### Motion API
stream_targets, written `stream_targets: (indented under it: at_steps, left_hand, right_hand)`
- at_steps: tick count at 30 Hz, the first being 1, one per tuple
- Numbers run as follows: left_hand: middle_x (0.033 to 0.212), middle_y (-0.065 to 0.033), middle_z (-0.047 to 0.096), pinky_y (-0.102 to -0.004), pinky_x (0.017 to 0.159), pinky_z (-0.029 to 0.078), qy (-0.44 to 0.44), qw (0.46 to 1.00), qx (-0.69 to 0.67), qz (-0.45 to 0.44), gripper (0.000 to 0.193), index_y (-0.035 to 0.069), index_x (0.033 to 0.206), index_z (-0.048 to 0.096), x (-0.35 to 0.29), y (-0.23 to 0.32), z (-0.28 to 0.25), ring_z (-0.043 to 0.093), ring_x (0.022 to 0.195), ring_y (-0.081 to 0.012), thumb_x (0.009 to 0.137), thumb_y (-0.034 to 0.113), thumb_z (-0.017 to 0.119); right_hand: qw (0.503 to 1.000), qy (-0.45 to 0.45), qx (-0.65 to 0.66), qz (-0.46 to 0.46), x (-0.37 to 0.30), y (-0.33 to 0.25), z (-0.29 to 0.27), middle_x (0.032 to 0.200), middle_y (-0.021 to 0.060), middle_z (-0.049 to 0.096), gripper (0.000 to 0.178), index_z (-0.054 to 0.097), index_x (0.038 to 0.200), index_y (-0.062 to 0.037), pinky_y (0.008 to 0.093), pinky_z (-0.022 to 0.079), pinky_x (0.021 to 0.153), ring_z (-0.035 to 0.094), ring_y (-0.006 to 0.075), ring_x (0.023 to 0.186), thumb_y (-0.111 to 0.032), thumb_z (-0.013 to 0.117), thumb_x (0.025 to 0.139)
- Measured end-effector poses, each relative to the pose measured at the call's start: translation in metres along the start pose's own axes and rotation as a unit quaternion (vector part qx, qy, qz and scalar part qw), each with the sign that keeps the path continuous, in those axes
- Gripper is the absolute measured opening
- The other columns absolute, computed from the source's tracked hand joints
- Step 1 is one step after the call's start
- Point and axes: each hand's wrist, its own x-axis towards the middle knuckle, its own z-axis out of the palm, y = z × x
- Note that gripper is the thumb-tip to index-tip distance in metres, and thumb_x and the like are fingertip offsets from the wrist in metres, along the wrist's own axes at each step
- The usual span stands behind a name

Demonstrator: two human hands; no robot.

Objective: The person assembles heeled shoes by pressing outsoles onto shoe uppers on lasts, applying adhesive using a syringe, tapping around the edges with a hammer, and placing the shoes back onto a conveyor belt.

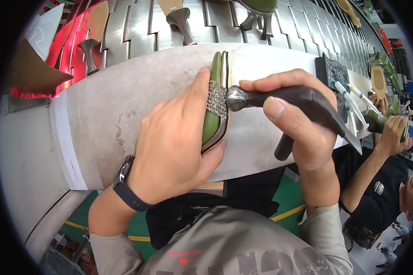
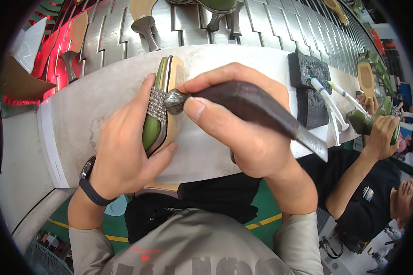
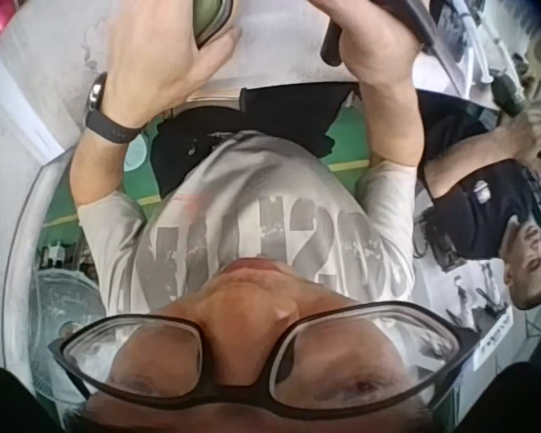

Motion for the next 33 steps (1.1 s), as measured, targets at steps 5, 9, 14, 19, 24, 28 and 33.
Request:
stream_targets:
  at_steps: [5, 9, 14, 19, 24, 28, 33]
  left_hand:
    - [0.113, -0.0265, 0.067, -0.0487, 0.081, 0.052, -0.006, 1.0, 0.001, -0.009, 0.098, -0.011, 0.155, 0.034, 0.001, -0.001, -0.003, 0.065, 0.091, -0.0455, 0.072, 0.009, 0.08]
    - [0.112, -0.0265, 0.066, -0.0489, 0.081, 0.051, -0.005, 1.0, 0.006, 0.005, 0.098, -0.01, 0.156, 0.032, 0.002, -0.004, -0.005, 0.065, 0.091, -0.0458, 0.073, 0.009, 0.079]
    - [0.115, -0.0296, 0.065, -0.0491, 0.085, 0.052, -0.04, 0.999, 0.012, -0.017, 0.097, -0.011, 0.156, 0.03, 0.0, 0.0, -0.011, 0.064, 0.095, -0.0493, 0.075, 0.009, 0.079]
    - [0.126, -0.0255, 0.066, -0.0406, 0.1, 0.052, 0.036, 0.994, -0.092, -0.051, 0.093, -0.012, 0.156, 0.028, 0.014, 0.0, -0.036, 0.068, 0.115, -0.0353, 0.084, 0.014, 0.08]
    - [0.136, -0.0228, 0.06, -0.0385, 0.105, 0.048, 0.227, 0.949, -0.173, 0.136, 0.094, -0.008, 0.157, 0.028, 0.004, 0.046, -0.074, 0.062, 0.123, -0.0271, 0.083, 0.015, 0.082]
    - [0.134, -0.0198, 0.061, -0.036, 0.103, 0.048, 0.142, 0.956, -0.184, 0.177, 0.08, -0.002, 0.148, 0.038, 0.006, 0.067, -0.061, 0.061, 0.119, -0.0225, 0.079, 0.007, 0.079]
    - [0.129, -0.0148, 0.063, -0.035, 0.101, 0.049, 0.158, 0.955, -0.17, 0.183, 0.074, 0.001, 0.143, 0.044, 0.0, 0.081, -0.038, 0.062, 0.117, -0.0209, 0.079, 0.008, 0.081]
  right_hand:
    - [0.998, -0.038, -0.051, -0.006, 0.032, -0.006, -0.007, 0.109, 0.0208, 0.077, 0.032, 0.07, 0.109, 0.0063, 0.0352, 0.054, 0.1, 0.073, 0.0245, 0.104, -0.017, 0.069, 0.086]
    - [0.995, -0.027, -0.079, -0.049, 0.058, 0.001, -0.009, 0.108, 0.0171, 0.077, 0.028, 0.071, 0.111, 0.0037, 0.0353, 0.054, 0.099, 0.073, 0.0219, 0.103, -0.017, 0.068, 0.092]
    - [0.998, 0.021, 0.059, 0.019, 0.085, 0.039, -0.013, 0.106, 0.0101, 0.077, 0.023, 0.075, 0.107, -0.0012, 0.0312, 0.055, 0.095, 0.072, 0.0165, 0.102, -0.02, 0.07, 0.095]
    - [0.995, 0.091, 0.037, -0.026, 0.051, 0.068, -0.01, 0.094, 0.0072, 0.076, 0.014, 0.077, 0.097, -0.0001, 0.0268, 0.056, 0.084, 0.071, 0.0131, 0.09, -0.014, 0.075, 0.092]
    - [0.985, 0.108, 0.125, 0.045, -0.014, 0.049, -0.009, 0.113, 0.0189, 0.075, 0.025, 0.069, 0.112, 0.0063, 0.0355, 0.057, 0.098, 0.072, 0.0246, 0.109, -0.012, 0.066, 0.096]
    - [0.988, 0.104, 0.08, -0.076, -0.062, -0.002, 0.004, 0.112, 0.0142, 0.077, 0.024, 0.071, 0.111, 0.0048, 0.031, 0.054, 0.096, 0.071, 0.0179, 0.101, -0.01, 0.071, 0.092]
    - [0.935, 0.066, 0.033, -0.348, -0.123, -0.068, 0.018, 0.124, 0.0301, 0.066, 0.044, 0.058, 0.116, 0.0012, 0.0553, 0.05, 0.109, 0.063, 0.0465, 0.124, -0.037, 0.072, 0.098]
